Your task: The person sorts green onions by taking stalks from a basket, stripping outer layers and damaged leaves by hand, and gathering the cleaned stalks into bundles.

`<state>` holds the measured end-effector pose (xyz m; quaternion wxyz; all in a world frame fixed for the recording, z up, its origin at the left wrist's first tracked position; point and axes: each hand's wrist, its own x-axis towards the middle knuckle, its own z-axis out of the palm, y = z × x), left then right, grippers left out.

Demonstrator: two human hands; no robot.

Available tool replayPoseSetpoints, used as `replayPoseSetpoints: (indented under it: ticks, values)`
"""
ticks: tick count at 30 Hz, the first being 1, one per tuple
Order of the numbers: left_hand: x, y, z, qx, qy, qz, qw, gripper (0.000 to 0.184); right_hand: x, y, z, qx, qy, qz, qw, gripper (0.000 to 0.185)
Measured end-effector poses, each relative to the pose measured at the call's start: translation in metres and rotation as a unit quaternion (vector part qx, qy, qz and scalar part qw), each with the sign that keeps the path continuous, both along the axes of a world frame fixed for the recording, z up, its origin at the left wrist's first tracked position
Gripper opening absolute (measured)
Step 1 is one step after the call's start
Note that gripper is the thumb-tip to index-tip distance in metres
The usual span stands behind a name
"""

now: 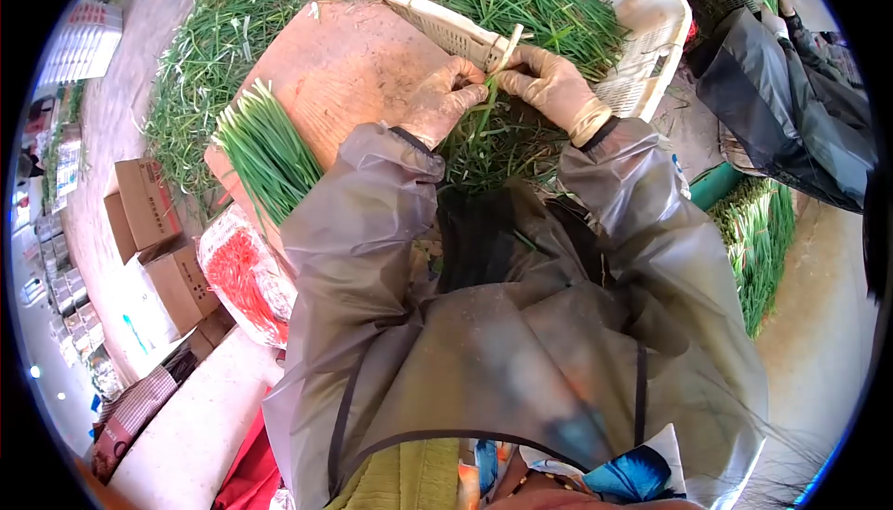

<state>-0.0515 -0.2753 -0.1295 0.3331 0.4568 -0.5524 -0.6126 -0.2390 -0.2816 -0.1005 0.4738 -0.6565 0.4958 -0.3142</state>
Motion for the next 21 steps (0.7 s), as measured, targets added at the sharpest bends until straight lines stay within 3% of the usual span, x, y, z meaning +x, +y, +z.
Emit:
replayPoseSetpoints:
  ticks: [2,3,5,6,8,9,12,14,17,20,21]
  values:
    - [-0.003,0.001,0.002,0.009,0.042,-0.002,0.999,0.016,0.003,0.002,-0.002,0.003,0.039,-0.007,0.999,0.026]
    - [-0.003,0.0,-0.002,0.009,0.042,-0.002,0.999,0.016,0.006,0.003,0.004,-0.01,0.117,-0.028,0.993,0.026]
    - [-0.001,-0.004,-0.008,0.014,-0.007,-0.004,1.0,0.019,0.011,0.006,0.015,-0.056,0.235,-0.046,0.969,0.019]
    - [-0.001,-0.003,-0.008,0.015,-0.008,-0.003,1.0,0.019,0.01,0.007,0.014,-0.055,0.234,-0.045,0.97,0.019]
    - [-0.002,-0.002,-0.004,-0.053,-0.13,-0.003,0.99,0.02,0.008,0.007,0.011,-0.187,0.354,0.026,0.916,0.024]
    - [-0.002,-0.001,0.001,-0.052,-0.129,-0.004,0.99,0.02,0.011,0.007,0.003,-0.224,0.404,0.008,0.887,0.021]
    - [-0.004,0.0,0.007,-0.117,-0.212,-0.038,0.969,0.018,0.003,0.008,-0.001,-0.225,0.375,0.031,0.899,0.021]
    - [-0.003,-0.002,0.0,0.044,0.066,-0.065,0.995,0.016,-0.003,0.007,-0.006,-0.217,0.369,0.055,0.902,0.021]
    - [0.001,-0.003,0.004,0.066,0.164,-0.096,0.98,0.015,-0.013,0.004,-0.023,-0.185,0.407,0.045,0.893,0.021]
    - [0.006,-0.003,0.011,0.112,0.221,-0.066,0.967,0.017,-0.032,0.005,-0.04,-0.111,0.407,0.039,0.906,0.024]
    - [0.009,-0.006,0.008,0.126,0.2,-0.055,0.97,0.017,-0.034,0.007,-0.04,-0.057,0.369,-0.008,0.928,0.026]
